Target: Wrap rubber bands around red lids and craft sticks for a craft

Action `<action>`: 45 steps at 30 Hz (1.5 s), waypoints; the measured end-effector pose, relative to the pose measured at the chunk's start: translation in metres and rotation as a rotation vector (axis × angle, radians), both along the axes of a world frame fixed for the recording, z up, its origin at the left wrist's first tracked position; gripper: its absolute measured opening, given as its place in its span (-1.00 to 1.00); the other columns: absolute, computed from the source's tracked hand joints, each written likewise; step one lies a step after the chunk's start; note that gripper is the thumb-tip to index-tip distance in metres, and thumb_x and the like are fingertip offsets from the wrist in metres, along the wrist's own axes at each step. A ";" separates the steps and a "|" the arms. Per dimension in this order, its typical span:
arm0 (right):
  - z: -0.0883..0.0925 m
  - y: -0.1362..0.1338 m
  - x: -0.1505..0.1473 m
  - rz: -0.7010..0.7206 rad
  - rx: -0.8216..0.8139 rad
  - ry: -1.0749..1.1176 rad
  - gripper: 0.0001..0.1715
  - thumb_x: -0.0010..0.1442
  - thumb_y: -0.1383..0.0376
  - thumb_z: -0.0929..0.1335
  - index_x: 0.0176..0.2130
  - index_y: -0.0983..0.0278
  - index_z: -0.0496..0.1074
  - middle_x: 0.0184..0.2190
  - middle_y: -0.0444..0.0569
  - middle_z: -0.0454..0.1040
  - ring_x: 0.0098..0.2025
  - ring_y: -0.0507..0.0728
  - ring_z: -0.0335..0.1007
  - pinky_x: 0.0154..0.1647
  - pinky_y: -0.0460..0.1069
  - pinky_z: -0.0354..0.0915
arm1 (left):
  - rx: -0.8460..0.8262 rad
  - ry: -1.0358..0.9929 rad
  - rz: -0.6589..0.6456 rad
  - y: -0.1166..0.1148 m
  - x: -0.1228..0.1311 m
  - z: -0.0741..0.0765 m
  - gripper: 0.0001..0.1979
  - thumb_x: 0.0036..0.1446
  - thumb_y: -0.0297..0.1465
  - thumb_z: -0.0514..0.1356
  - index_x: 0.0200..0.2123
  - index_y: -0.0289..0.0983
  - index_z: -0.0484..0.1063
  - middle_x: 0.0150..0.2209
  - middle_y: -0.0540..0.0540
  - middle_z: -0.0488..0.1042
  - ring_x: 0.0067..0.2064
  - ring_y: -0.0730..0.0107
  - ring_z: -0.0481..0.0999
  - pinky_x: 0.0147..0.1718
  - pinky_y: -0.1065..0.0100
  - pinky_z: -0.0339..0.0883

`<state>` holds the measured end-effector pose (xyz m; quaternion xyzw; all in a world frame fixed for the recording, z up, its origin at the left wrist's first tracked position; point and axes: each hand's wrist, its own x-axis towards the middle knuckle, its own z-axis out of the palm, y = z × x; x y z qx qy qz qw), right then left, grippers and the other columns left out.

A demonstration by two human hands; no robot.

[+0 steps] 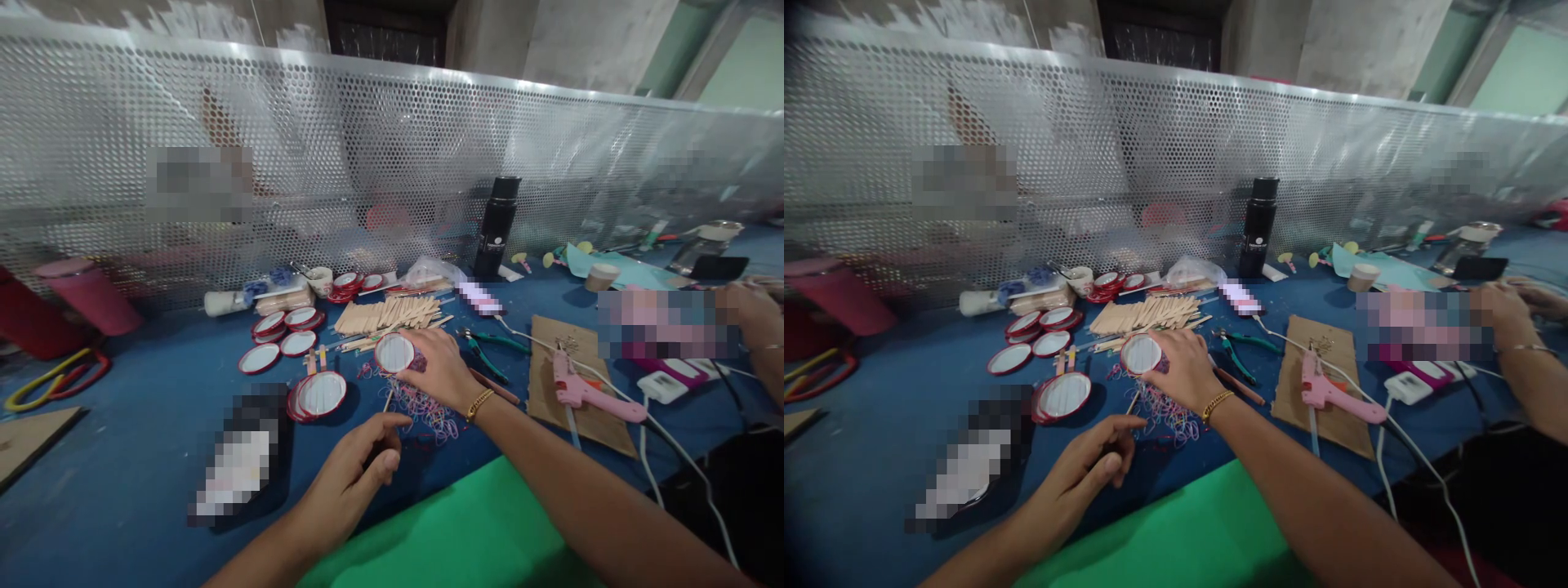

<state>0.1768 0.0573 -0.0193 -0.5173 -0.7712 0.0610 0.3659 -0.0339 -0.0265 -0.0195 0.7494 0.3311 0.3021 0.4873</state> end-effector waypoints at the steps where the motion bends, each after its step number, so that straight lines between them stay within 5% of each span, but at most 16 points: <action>1: 0.000 0.000 0.000 0.002 0.001 -0.001 -0.23 0.04 0.11 0.51 0.19 0.19 0.34 0.13 0.01 0.44 0.16 0.27 0.26 0.21 0.18 0.09 | -0.001 0.001 -0.002 0.000 0.000 0.000 -0.63 0.34 -0.17 0.02 0.11 -0.17 0.32 -0.30 -0.01 0.38 -0.36 0.41 0.36 -0.35 0.36 0.29; 45: 0.003 -0.003 0.001 0.034 -0.012 -0.014 -0.18 -0.01 0.12 0.54 0.19 0.20 0.34 0.15 0.01 0.42 0.17 0.28 0.25 0.22 0.18 0.08 | -0.009 0.015 -0.011 -0.001 0.001 0.003 -0.64 0.33 -0.17 0.03 0.09 -0.20 0.32 -0.32 0.00 0.37 -0.37 0.42 0.36 -0.38 0.37 0.30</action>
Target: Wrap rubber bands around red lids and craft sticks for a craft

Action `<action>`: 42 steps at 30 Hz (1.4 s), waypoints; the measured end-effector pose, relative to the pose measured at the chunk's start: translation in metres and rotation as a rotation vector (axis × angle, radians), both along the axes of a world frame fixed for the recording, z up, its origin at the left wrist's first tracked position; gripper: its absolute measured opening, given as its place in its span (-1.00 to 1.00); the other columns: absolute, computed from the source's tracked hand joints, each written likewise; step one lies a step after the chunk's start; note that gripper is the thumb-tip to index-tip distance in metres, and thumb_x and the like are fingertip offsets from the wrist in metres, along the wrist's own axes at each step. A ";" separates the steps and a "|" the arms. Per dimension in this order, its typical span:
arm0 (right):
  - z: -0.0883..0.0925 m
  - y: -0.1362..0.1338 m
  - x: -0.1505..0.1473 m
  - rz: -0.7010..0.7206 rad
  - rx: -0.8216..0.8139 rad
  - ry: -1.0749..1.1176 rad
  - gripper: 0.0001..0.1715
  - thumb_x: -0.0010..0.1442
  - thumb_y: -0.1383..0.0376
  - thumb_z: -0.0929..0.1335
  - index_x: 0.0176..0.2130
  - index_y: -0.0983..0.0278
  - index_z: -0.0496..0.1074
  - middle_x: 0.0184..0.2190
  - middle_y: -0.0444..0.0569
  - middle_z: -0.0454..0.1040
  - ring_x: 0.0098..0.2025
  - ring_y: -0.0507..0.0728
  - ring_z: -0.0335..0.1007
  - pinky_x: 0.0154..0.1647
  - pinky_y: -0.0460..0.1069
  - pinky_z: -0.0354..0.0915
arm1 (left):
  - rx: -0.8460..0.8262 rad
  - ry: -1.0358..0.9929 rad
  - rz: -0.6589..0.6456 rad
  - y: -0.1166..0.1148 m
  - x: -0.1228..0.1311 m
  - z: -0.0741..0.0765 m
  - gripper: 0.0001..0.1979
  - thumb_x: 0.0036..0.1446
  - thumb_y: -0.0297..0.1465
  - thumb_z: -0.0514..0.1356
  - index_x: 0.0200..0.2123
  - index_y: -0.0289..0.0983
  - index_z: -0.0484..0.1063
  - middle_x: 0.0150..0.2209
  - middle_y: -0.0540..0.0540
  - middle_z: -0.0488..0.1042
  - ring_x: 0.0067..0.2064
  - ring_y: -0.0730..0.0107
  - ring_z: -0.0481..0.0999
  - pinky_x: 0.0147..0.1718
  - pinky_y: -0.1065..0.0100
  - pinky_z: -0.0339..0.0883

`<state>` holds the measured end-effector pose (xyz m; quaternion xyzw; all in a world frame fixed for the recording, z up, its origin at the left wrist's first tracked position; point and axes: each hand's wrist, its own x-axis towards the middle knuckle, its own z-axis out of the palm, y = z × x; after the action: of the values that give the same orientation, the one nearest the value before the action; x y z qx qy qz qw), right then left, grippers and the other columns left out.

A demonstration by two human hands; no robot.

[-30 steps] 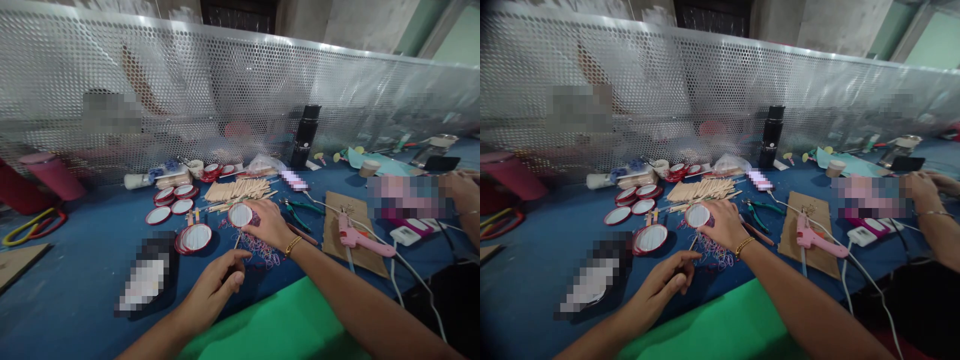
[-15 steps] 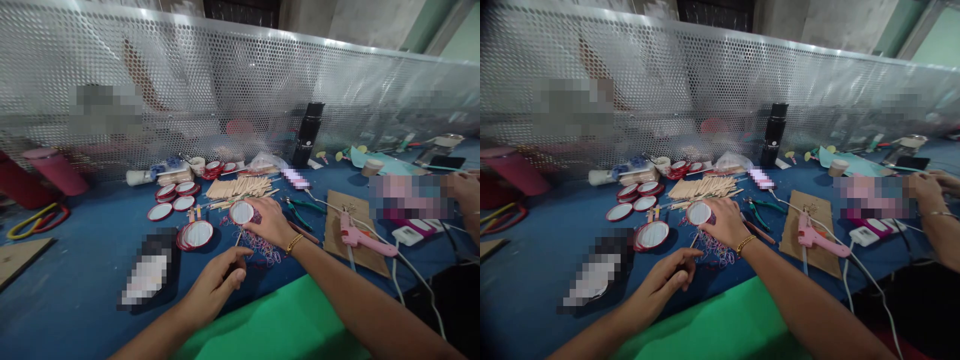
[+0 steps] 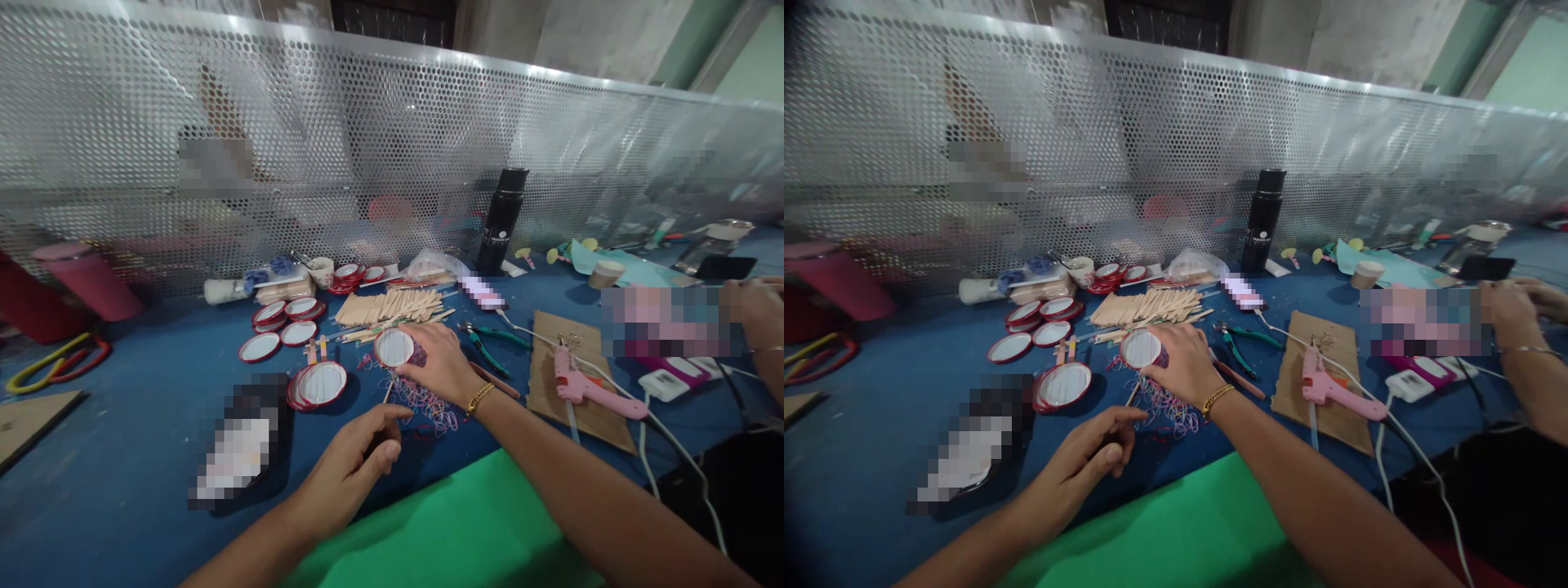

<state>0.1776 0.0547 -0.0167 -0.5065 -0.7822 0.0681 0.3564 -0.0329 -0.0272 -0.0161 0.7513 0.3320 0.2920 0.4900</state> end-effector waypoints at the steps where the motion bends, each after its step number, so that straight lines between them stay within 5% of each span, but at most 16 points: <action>1: 0.000 0.000 0.000 -0.002 0.000 0.000 -0.18 -0.01 0.11 0.53 0.20 0.20 0.33 0.15 0.01 0.42 0.17 0.29 0.25 0.22 0.19 0.07 | 0.000 0.002 0.000 0.000 0.000 0.000 -0.64 0.33 -0.17 0.03 0.09 -0.20 0.32 -0.32 0.00 0.37 -0.37 0.42 0.36 -0.38 0.37 0.29; 15: -0.004 -0.003 -0.006 0.000 -0.046 0.021 -0.16 0.00 0.11 0.53 0.21 0.25 0.32 0.15 0.09 0.42 0.18 0.33 0.25 0.23 0.25 0.10 | 0.101 0.099 -0.006 0.000 0.000 0.000 -0.62 0.34 -0.16 0.01 0.09 -0.19 0.34 -0.30 -0.03 0.43 -0.33 0.36 0.40 -0.35 0.36 0.29; 19: 0.011 -0.017 -0.021 0.090 -0.086 0.294 -0.24 0.04 0.19 0.50 0.20 0.25 0.32 0.19 0.10 0.37 0.24 0.27 0.22 0.29 0.21 0.06 | 0.157 0.128 -0.006 -0.002 0.000 0.006 -0.63 0.34 -0.16 0.00 0.07 -0.21 0.36 -0.32 -0.04 0.46 -0.32 0.34 0.43 -0.34 0.36 0.29; 23: 0.034 -0.030 -0.049 0.350 -0.539 0.854 -0.41 0.14 0.18 0.41 0.14 0.23 0.34 0.15 0.06 0.42 0.16 0.18 0.36 0.16 0.12 0.28 | 0.258 0.171 -0.079 -0.007 0.000 0.011 -0.62 0.32 -0.15 0.03 0.06 -0.22 0.37 -0.28 -0.08 0.53 -0.27 0.29 0.49 -0.26 0.32 0.31; 25: 0.043 -0.032 -0.063 0.393 -0.711 0.954 -0.49 0.12 0.19 0.42 0.07 0.19 0.40 0.12 0.02 0.46 0.14 0.18 0.38 0.10 0.10 0.32 | 0.321 0.196 -0.150 -0.011 0.000 0.013 -0.63 0.31 -0.15 0.05 0.05 -0.21 0.39 -0.26 -0.09 0.54 -0.24 0.27 0.51 -0.22 0.30 0.32; 34: 0.043 -0.030 -0.101 0.133 -0.931 1.079 -0.54 0.09 0.20 0.46 -0.03 0.24 0.36 0.10 0.07 0.43 0.14 0.24 0.35 0.11 0.18 0.23 | 0.378 0.179 -0.233 -0.014 -0.006 0.011 -0.58 0.30 -0.05 0.01 -0.03 -0.20 0.44 -0.35 -0.09 0.55 -0.31 0.25 0.53 -0.24 0.30 0.35; 42: 0.042 -0.020 -0.120 0.146 -0.998 1.161 -0.54 0.05 0.21 0.49 -0.08 0.23 0.35 0.13 0.06 0.39 0.15 0.25 0.31 0.03 0.18 0.26 | 0.340 0.104 -0.251 -0.009 -0.005 0.004 -0.50 0.28 0.01 -0.04 -0.05 -0.21 0.47 -0.32 -0.14 0.59 -0.28 0.21 0.57 -0.27 0.30 0.41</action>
<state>0.0576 0.0342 0.0257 -0.4373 -0.3777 0.6913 0.4338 -0.0381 -0.0360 -0.0119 0.8726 0.2066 0.2415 0.3709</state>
